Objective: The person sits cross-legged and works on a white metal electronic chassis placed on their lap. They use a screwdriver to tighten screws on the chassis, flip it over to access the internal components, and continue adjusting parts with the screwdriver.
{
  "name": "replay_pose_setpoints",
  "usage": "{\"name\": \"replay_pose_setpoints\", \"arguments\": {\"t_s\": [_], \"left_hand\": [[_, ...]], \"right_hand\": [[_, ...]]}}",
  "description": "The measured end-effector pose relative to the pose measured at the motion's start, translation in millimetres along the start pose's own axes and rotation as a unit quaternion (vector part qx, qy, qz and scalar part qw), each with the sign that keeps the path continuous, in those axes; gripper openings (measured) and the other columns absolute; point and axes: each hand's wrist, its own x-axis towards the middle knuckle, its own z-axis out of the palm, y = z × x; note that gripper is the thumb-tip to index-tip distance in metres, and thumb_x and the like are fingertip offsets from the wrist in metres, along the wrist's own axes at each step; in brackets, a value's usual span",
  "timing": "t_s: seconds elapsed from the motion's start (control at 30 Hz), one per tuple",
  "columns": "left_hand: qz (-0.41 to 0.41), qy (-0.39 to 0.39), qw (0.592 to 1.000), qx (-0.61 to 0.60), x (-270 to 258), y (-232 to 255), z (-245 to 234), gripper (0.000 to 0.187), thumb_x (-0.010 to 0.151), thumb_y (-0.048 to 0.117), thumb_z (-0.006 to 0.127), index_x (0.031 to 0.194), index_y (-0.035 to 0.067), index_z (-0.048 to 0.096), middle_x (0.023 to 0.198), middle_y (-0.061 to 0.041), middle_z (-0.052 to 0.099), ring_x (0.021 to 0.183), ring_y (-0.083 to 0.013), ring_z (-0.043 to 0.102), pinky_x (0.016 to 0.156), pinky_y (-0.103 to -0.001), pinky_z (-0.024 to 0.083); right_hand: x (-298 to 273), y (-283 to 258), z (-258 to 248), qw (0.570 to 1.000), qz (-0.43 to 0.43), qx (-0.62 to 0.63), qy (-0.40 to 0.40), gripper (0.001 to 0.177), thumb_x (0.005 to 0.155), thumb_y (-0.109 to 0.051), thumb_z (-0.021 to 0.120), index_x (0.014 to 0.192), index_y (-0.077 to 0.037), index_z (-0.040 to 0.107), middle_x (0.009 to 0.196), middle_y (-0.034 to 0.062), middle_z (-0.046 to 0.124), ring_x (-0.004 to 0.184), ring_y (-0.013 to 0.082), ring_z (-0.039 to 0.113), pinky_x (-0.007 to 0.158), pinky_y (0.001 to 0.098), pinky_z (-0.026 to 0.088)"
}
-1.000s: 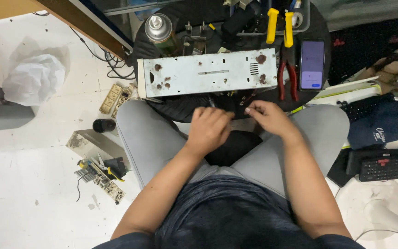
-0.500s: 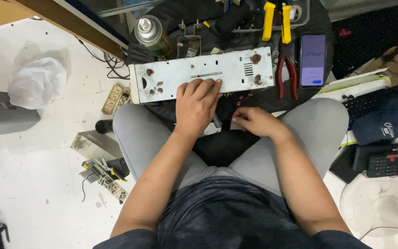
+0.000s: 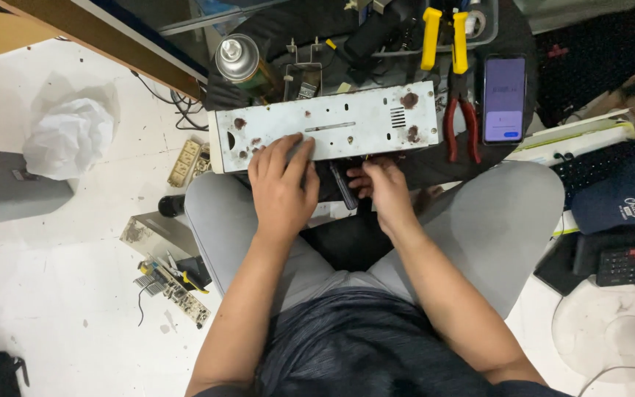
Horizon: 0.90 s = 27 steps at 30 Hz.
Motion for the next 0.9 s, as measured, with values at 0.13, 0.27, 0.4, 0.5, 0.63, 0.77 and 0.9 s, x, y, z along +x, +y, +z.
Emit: {"name": "replay_pose_setpoints", "arguments": {"t_s": [0.13, 0.27, 0.4, 0.5, 0.63, 0.77, 0.9], "left_hand": [[0.031, -0.007, 0.999, -0.024, 2.0, -1.4, -12.7, 0.029, 0.092, 0.011, 0.070, 0.121, 0.011, 0.073, 0.119, -0.007, 0.065, 0.115, -0.0279, 0.061, 0.102, -0.043, 0.041], [0.045, -0.128, 0.985, -0.102, -34.9, 6.3, -1.3, 0.015, 0.087, 0.028, 0.070, 0.100, 0.027, 0.078, 0.083, 0.006, 0.069, 0.079, -0.0197, 0.071, 0.077, -0.033, 0.054], [0.048, -0.148, 0.985, -0.071, -69.2, 21.5, 37.9, 0.013, 0.089, 0.038, 0.069, 0.086, 0.026, 0.073, 0.074, 0.003, 0.069, 0.069, -0.0196, 0.071, 0.065, -0.032, 0.054], [-0.066, -0.219, 0.970, -0.083, -70.7, 31.4, 41.0, 0.025, 0.097, 0.030, 0.063, 0.075, 0.021, 0.069, 0.054, -0.001, 0.064, 0.057, -0.0262, 0.069, 0.054, -0.036, 0.052], [-0.197, -0.284, 0.935, -0.082, -77.6, 22.1, 54.1, 0.029, 0.099, 0.030, 0.061, 0.077, 0.014, 0.069, 0.057, -0.011, 0.065, 0.063, -0.0374, 0.069, 0.059, -0.047, 0.053], [-0.240, -0.321, 0.914, -0.065, -70.5, 14.9, 63.8, 0.022, 0.098, 0.029, 0.062, 0.097, 0.011, 0.076, 0.072, -0.017, 0.073, 0.077, -0.0425, 0.072, 0.069, -0.053, 0.055], [-0.259, -0.361, 0.893, -0.065, -72.1, 13.1, 65.8, 0.030, 0.098, 0.036, 0.053, 0.078, 0.014, 0.055, 0.065, -0.010, 0.064, 0.068, -0.0414, 0.062, 0.059, -0.052, 0.042]], "right_hand": [[5.4, 20.3, -10.6, 0.988, -0.071, -0.131, 0.038, 0.023, 0.097, -0.016, 0.066, 0.113, -0.002, 0.058, 0.091, 0.0119, 0.069, 0.073, 0.0209, 0.070, 0.053, 0.0260, 0.053], [-28.2, -4.0, -14.9, 0.953, 0.012, -0.231, -0.196, 0.014, 0.098, -0.016, 0.062, 0.104, -0.006, 0.068, 0.080, 0.0127, 0.075, 0.065, 0.0190, 0.073, 0.047, 0.0242, 0.051], [-30.5, -40.9, -55.7, 0.883, 0.045, -0.388, -0.258, 0.029, 0.100, -0.028, 0.062, 0.085, -0.006, 0.072, 0.079, 0.0122, 0.078, 0.066, 0.0203, 0.075, 0.051, 0.0305, 0.055], [-21.7, -72.0, -99.2, 0.896, 0.053, -0.369, -0.240, 0.029, 0.102, -0.021, 0.053, 0.093, -0.002, 0.073, 0.082, 0.0161, 0.077, 0.069, 0.0219, 0.071, 0.051, 0.0295, 0.056], [23.7, -98.3, -139.6, 0.893, -0.138, -0.428, -0.012, 0.013, 0.099, -0.016, 0.067, 0.110, -0.010, 0.065, 0.090, 0.0098, 0.073, 0.075, 0.0240, 0.071, 0.057, 0.0348, 0.055], [79.4, -114.8, -134.2, 0.704, -0.385, -0.573, 0.166, 0.015, 0.094, -0.009, 0.076, 0.108, -0.017, 0.076, 0.103, 0.0043, 0.066, 0.099, 0.0325, 0.064, 0.085, 0.0434, 0.052], [104.3, -120.2, -120.4, 0.648, -0.433, -0.611, 0.138, 0.020, 0.090, -0.005, 0.078, 0.109, -0.011, 0.078, 0.098, 0.0083, 0.061, 0.093, 0.0331, 0.053, 0.076, 0.0435, 0.042]]}}
